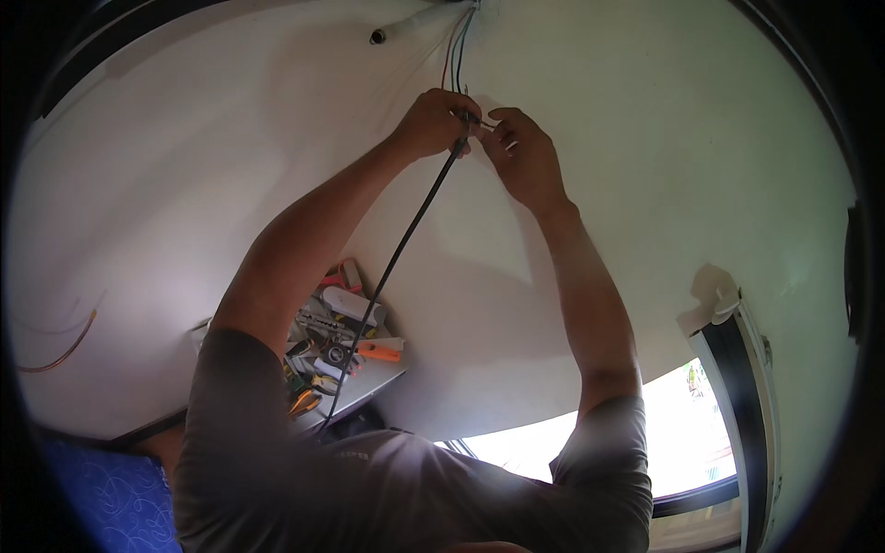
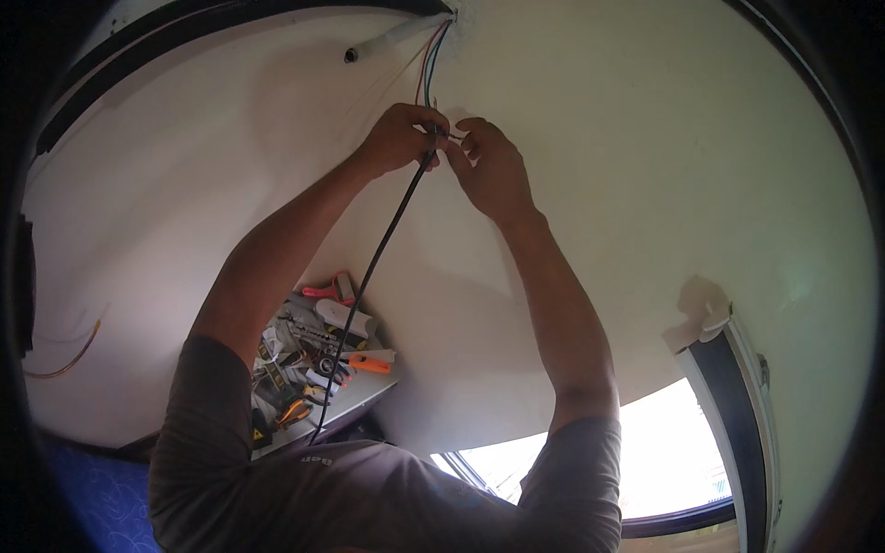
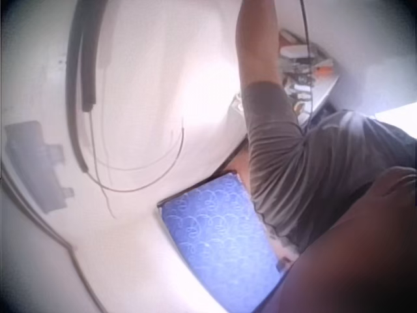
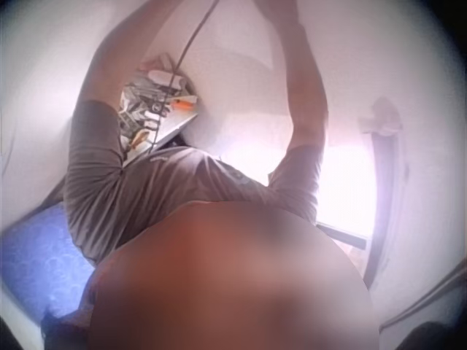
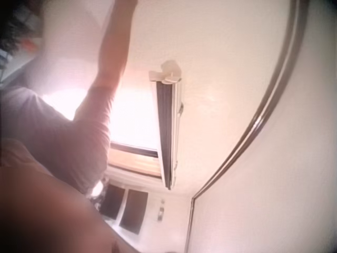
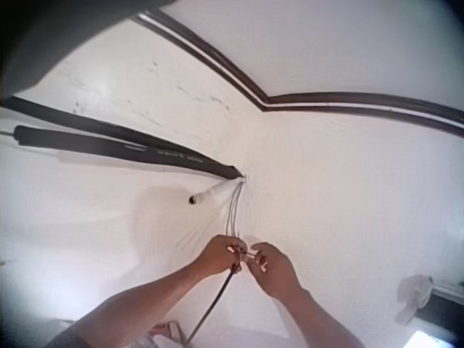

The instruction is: The person strips the insulation from several colored wires protruding from a ceiling hole, twists the exposed conductors together, and wraps the joints with electrical tape. The work is performed overhead with both hands while tools and materials rest on a nearby surface.

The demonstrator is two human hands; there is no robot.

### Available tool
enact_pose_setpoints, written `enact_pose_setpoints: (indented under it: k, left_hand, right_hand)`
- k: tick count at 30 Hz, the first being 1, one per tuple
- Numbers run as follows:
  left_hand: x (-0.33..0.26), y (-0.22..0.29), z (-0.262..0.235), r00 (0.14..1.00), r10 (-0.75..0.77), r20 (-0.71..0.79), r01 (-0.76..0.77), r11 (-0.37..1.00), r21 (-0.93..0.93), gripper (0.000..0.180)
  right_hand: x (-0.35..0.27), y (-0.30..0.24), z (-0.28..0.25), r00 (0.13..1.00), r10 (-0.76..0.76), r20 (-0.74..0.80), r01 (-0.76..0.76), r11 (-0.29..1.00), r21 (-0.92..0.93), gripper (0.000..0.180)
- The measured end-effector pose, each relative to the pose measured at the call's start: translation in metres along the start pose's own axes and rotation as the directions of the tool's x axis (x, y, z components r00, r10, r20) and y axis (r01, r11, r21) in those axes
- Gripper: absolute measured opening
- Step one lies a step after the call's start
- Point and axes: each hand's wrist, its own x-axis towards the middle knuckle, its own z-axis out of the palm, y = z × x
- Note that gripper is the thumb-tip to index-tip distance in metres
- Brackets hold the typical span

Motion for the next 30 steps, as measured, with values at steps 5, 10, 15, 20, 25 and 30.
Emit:
enact_pose_setpoints:
  k: [5, 10, 15, 20, 25, 30]
  left_hand:
    - [0.0, 0.0, 0.005, 1.0, -0.005, -0.026, 0.005, 1.0, -0.006, 0.014]
    - [-0.001, 0.0, 0.001, 0.997, 0.063, 0.04, -0.062, 0.997, -0.035, 0.016]
    - [-0.002, 0.001, -0.002, 0.997, 0.062, 0.04, -0.062, 0.998, 0.001, 0.014]
    - [-0.001, 0.005, 0.0, 0.999, -0.011, -0.035, 0.012, 1.0, 0.023, 0.012]
    - [-0.001, 0.01, 0.006, 0.999, -0.013, -0.039, 0.016, 0.997, 0.074, 0.011]
    - [-0.002, 0.011, 0.009, 0.998, -0.035, -0.056, 0.039, 0.998, 0.056, 0.011]
  right_hand:
    - [0.002, 0.006, 0.006, 0.992, -0.104, -0.076, 0.093, 0.987, -0.134, 0.018]
    - [0.016, 0.016, -0.001, 0.969, 0.222, 0.108, -0.24, 0.95, 0.202, 0.016]
    - [0.016, 0.02, -0.006, 0.866, 0.332, 0.373, -0.5, 0.571, 0.651, 0.018]
    - [0.001, 0.012, -0.012, 0.986, 0.158, 0.055, -0.16, 0.987, 0.031, 0.023]
    - [-0.006, 0.008, -0.01, 0.998, 0.008, -0.056, -0.016, 0.989, -0.149, 0.021]
    - [-0.002, 0.009, -0.007, 0.997, -0.009, -0.08, -0.003, 0.988, -0.153, 0.018]
